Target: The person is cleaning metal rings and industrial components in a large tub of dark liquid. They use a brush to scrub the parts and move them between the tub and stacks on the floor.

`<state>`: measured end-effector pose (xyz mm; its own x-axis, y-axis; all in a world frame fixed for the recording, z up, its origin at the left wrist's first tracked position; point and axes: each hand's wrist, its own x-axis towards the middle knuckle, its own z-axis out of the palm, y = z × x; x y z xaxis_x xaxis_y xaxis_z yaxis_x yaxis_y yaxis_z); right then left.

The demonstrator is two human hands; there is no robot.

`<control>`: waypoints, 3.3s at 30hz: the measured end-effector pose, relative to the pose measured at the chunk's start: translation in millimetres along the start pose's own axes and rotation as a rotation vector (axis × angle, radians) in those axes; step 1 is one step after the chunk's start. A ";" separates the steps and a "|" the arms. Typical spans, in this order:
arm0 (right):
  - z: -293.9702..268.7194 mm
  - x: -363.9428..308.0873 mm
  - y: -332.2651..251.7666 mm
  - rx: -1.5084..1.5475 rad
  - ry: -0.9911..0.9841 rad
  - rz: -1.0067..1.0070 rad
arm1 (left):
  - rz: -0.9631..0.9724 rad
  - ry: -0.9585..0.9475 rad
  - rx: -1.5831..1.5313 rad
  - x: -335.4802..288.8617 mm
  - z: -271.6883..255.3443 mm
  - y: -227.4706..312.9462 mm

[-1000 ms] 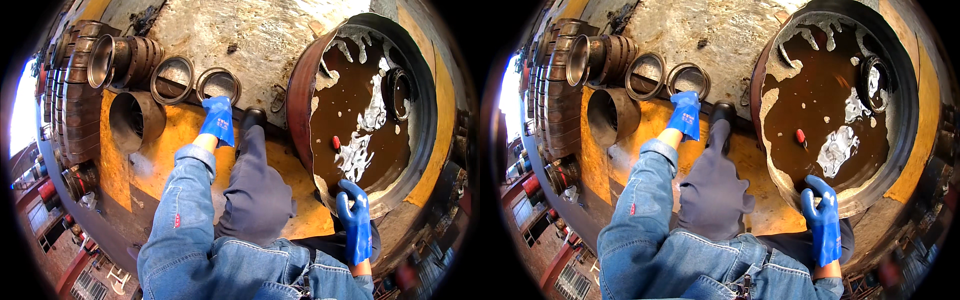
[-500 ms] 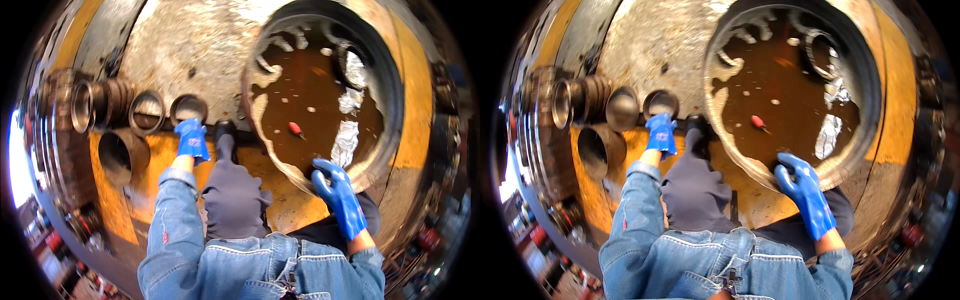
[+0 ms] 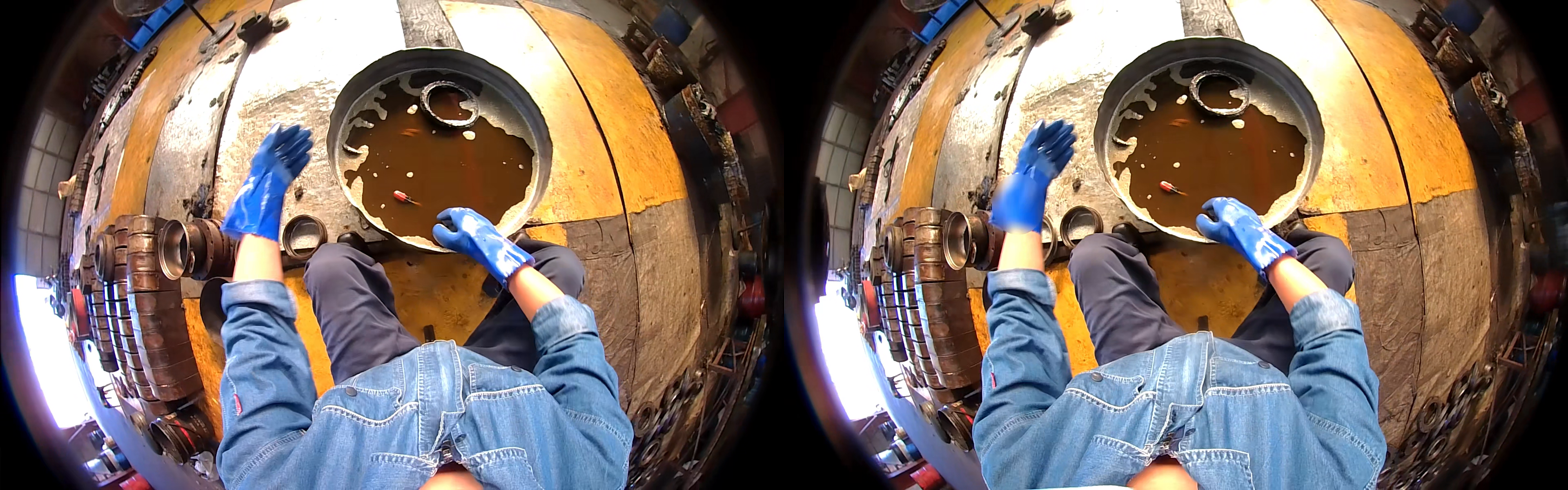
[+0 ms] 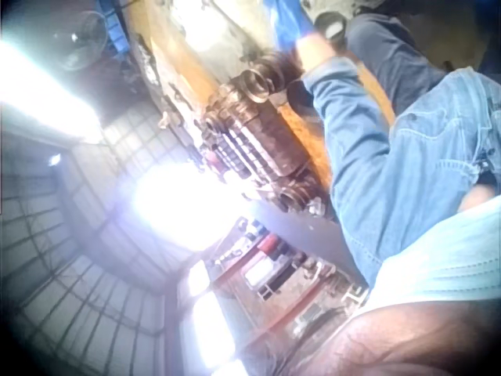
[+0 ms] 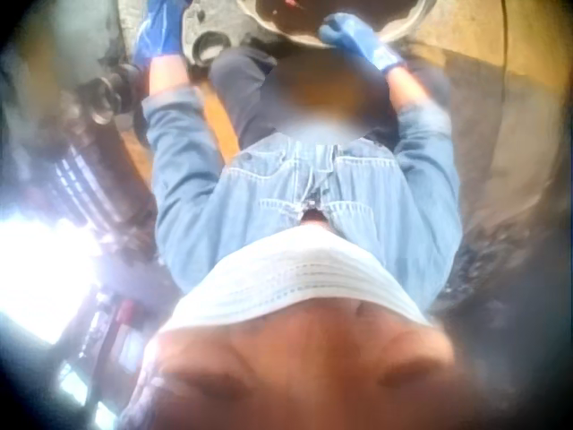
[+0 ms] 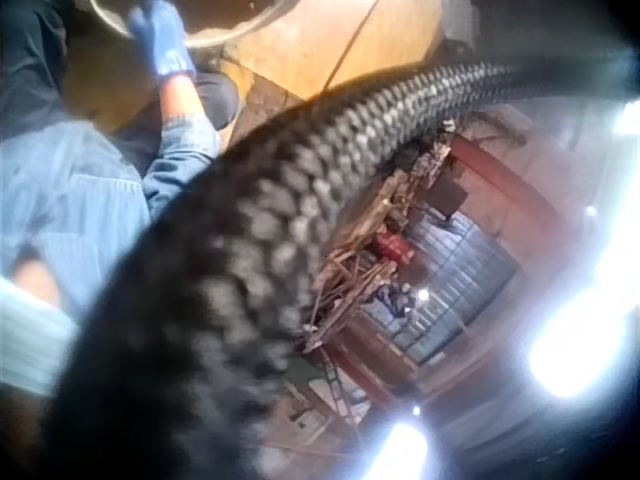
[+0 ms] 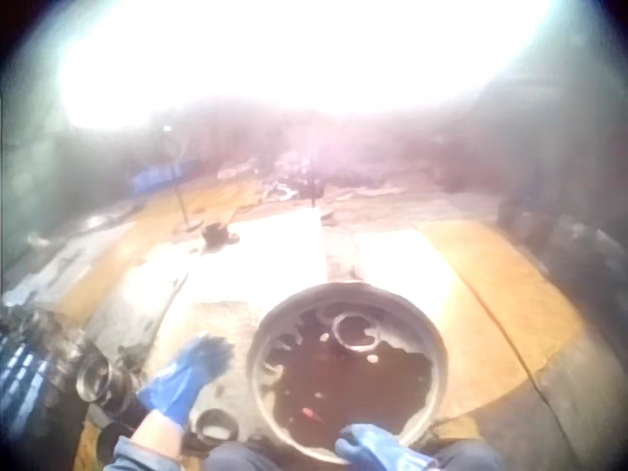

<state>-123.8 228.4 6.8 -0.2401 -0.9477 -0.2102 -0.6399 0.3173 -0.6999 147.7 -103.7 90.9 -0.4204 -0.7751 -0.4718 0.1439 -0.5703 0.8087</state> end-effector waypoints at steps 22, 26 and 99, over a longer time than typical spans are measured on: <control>-61.2 260.6 22.9 -0.684 0.217 0.123 | -0.120 -0.058 -0.477 27.8 80.1 -63.5; -51.9 299.4 12.8 -0.726 0.058 0.443 | -0.120 -0.103 -0.529 25.6 81.7 -60.4; -85.3 271.0 22.5 -0.031 0.016 0.257 | -0.215 -0.173 -0.566 20.5 101.2 -61.6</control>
<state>-265.5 -18.4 -7.7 -0.4090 -0.8353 -0.3674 -0.5782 0.5487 -0.6038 39.6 -56.9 66.9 -0.6244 -0.5989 -0.5015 0.4721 -0.8008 0.3686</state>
